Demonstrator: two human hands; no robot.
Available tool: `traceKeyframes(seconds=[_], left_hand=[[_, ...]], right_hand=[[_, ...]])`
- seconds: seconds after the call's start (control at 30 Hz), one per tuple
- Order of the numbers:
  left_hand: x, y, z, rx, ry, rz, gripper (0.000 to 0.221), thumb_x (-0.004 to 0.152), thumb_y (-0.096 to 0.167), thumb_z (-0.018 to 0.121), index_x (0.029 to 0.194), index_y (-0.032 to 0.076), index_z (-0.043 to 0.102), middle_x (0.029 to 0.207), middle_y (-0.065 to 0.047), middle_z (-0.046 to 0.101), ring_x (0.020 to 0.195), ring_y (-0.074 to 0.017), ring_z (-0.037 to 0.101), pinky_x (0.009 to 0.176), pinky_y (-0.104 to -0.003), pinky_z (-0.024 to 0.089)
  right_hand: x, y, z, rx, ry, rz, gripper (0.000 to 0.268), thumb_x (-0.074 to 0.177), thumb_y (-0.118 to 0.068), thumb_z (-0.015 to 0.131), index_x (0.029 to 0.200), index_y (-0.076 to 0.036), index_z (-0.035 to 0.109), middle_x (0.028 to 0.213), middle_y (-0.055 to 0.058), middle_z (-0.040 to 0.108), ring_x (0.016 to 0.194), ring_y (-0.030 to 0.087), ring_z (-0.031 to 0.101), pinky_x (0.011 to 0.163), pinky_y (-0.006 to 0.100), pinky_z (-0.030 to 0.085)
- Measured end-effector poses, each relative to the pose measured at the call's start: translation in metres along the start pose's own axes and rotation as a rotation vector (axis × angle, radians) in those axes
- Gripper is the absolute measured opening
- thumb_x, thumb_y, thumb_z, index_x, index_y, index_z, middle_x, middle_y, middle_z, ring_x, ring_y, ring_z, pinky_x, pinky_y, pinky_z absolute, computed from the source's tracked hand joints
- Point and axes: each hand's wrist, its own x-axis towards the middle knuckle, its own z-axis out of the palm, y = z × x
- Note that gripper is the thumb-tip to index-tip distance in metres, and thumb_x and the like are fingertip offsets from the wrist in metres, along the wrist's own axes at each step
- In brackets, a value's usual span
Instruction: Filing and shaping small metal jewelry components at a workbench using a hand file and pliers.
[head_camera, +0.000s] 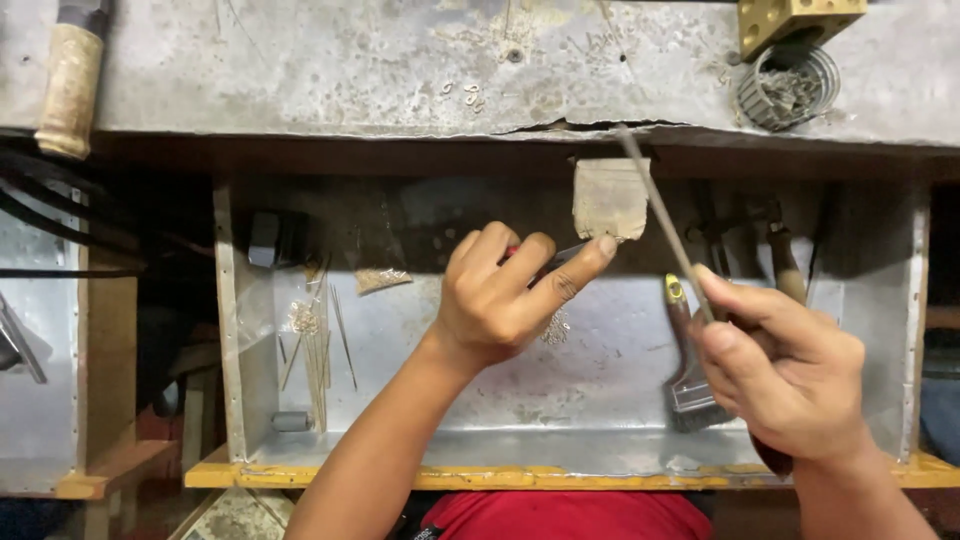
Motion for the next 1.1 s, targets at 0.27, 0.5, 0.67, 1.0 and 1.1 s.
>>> traceKeyframes(seconds=[0.27,0.5,0.67,1.0,1.1], left_hand=[[-0.009,0.017,-0.003,-0.516,-0.059,-0.339,0.038,0.109,-0.004,0.063,0.142,0.014,0.062,0.093,-0.008,0.061,0.071,-0.0242,0.045,0.07,-0.035,0.044],[-0.008,0.011,-0.024,-0.473,0.148,-0.34,0.041,0.111,-0.006,0.063,0.147,0.012,0.056,0.095,-0.01,0.064,0.074,-0.0243,0.051,0.068,-0.036,0.044],[-0.008,0.0,-0.047,-0.336,0.402,-0.338,0.032,0.111,0.0,0.057,0.143,0.006,0.053,0.097,-0.013,0.06,0.079,-0.0262,0.057,0.067,-0.04,0.05],[0.006,0.018,-0.115,-0.363,0.447,-0.321,0.039,0.11,0.001,0.059,0.147,0.006,0.049,0.096,-0.015,0.058,0.076,-0.025,0.052,0.067,-0.038,0.049],[0.011,0.034,-0.127,-0.394,0.404,-0.406,0.027,0.107,0.001,0.061,0.133,-0.003,0.057,0.093,-0.017,0.067,0.075,-0.0267,0.061,0.066,-0.037,0.053]], right_hand=[[-0.054,0.027,-0.035,0.457,-0.105,0.14,0.041,0.1,-0.01,0.054,0.141,-0.008,0.053,0.061,0.011,0.041,0.041,0.008,0.031,0.028,0.018,0.027],[-0.045,0.003,-0.021,0.242,-0.078,0.523,0.041,0.098,-0.006,0.049,0.138,0.001,0.058,0.051,0.008,0.033,0.035,0.014,0.026,0.023,0.027,0.024],[-0.042,-0.013,-0.038,-0.695,-0.081,0.031,0.049,0.086,-0.022,0.074,0.134,-0.013,0.07,0.081,-0.008,0.075,0.049,0.003,0.046,0.057,0.02,0.048],[-0.034,-0.031,-0.052,-0.738,-0.211,0.099,0.056,0.078,-0.028,0.078,0.134,-0.025,0.072,0.061,-0.006,0.068,0.044,0.01,0.037,0.042,0.023,0.042],[-0.027,-0.003,-0.052,-0.812,-0.167,0.222,0.065,0.078,-0.032,0.078,0.141,-0.03,0.065,0.126,-0.007,0.078,0.086,0.008,0.073,0.083,0.028,0.053]])
